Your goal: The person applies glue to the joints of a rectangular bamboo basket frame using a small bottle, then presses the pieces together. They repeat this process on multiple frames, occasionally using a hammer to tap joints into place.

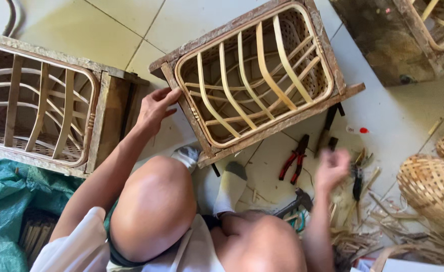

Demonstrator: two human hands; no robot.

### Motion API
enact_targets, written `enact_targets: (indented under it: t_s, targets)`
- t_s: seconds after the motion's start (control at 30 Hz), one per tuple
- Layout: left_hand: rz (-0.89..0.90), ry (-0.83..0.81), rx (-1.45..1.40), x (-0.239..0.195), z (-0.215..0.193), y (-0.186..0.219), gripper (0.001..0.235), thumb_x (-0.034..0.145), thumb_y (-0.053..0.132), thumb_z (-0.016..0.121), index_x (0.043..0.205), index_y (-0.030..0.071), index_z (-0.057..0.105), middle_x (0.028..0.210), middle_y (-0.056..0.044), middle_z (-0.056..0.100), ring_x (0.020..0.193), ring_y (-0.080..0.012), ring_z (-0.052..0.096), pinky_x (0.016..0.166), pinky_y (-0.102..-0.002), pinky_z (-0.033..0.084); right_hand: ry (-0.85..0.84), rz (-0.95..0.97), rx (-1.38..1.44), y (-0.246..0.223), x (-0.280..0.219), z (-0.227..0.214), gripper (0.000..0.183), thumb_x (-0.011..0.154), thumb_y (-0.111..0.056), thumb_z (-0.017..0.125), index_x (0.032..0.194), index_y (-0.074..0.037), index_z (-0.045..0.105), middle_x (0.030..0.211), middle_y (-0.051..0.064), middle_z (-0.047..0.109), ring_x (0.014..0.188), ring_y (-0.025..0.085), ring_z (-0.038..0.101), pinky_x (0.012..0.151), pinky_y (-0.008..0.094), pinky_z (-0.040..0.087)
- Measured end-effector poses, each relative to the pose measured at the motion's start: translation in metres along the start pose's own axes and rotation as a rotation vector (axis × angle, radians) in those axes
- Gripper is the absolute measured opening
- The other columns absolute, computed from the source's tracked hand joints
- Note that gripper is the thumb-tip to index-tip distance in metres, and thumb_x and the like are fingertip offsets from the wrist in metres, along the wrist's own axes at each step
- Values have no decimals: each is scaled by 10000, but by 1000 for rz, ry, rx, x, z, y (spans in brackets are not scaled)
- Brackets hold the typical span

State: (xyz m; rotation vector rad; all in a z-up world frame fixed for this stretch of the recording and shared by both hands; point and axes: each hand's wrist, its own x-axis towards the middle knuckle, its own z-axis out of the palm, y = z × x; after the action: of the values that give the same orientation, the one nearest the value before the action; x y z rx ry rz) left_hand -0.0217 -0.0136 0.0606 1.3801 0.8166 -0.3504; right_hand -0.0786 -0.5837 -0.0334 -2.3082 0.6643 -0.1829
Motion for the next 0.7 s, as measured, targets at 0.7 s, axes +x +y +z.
enact_targets:
  t_s: [0.7]
  targets:
    - [39, 28, -154, 14, 1, 10, 648, 768, 451, 868, 1191, 48, 587, 1158, -94, 652, 1147, -225, 637, 924, -430, 534, -276, 192, -443, -70, -100, 37, 999, 805, -608, 843, 1466, 4, 410, 1324, 337, 526, 1192, 466, 558, 960, 556, 471]
